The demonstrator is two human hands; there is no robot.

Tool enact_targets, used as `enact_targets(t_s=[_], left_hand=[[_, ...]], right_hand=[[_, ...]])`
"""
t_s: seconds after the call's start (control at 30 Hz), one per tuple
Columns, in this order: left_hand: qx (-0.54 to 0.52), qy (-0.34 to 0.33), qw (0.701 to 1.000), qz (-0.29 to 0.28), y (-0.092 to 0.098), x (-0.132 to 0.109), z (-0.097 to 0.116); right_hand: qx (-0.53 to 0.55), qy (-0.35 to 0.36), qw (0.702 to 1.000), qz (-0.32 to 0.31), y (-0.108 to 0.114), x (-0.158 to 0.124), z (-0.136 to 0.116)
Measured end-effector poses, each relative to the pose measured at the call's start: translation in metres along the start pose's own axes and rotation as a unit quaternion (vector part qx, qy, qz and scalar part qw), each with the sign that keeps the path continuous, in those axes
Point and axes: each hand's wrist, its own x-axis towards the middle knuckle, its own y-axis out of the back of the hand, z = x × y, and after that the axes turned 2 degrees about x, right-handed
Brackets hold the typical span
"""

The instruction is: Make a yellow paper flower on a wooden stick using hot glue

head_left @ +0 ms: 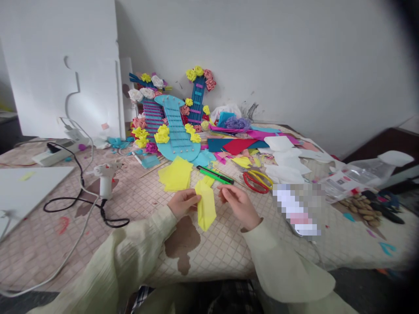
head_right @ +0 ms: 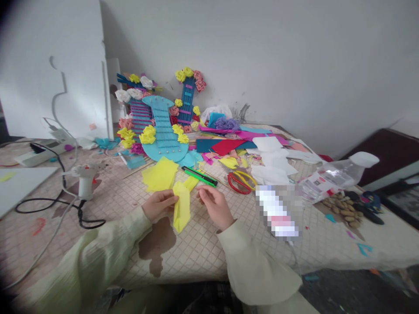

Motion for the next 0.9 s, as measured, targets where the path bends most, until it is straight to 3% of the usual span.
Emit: enact_targets(t_s=[0.13,0.3,0.43,0.57,0.63,0.73,0.8,0.9], left_hand=[[0.071,-0.02,0.997,0.013,0.003,0.007,0.003],[0.167,-0.038,0.985,-0.02,0.002,0.02,0.005],[0.224,-0.057,0.973,-0.017,0.003,0.025,0.012],[0.273,-0.086,0.957,0.038,0.012,0.009,0.018],[0.307,-0.122,0.942,0.056,0.017,-0.007,0.015],[0.42,-0.235,0.873,0.073,0.019,-0.029,0.004],[0.47,-0.246,0.844,0.085,0.018,-0.036,-0.006],[0.501,-0.239,0.826,0.094,0.015,-0.035,-0.016]], right_hand=[[-0.168,0.127,0.977,-0.017,0.012,0.007,0.002],[-0.344,0.276,0.896,-0.048,0.011,0.007,0.007],[-0.429,0.318,0.844,-0.051,0.012,0.004,0.013],[-0.487,0.317,0.813,-0.037,0.012,-0.004,0.02],[-0.506,0.307,0.805,-0.04,0.011,-0.01,0.022],[-0.509,0.288,0.81,-0.044,0.01,-0.019,0.023],[-0.495,0.275,0.823,-0.042,0.01,-0.023,0.023],[-0.468,0.258,0.844,-0.039,0.012,-0.025,0.024]])
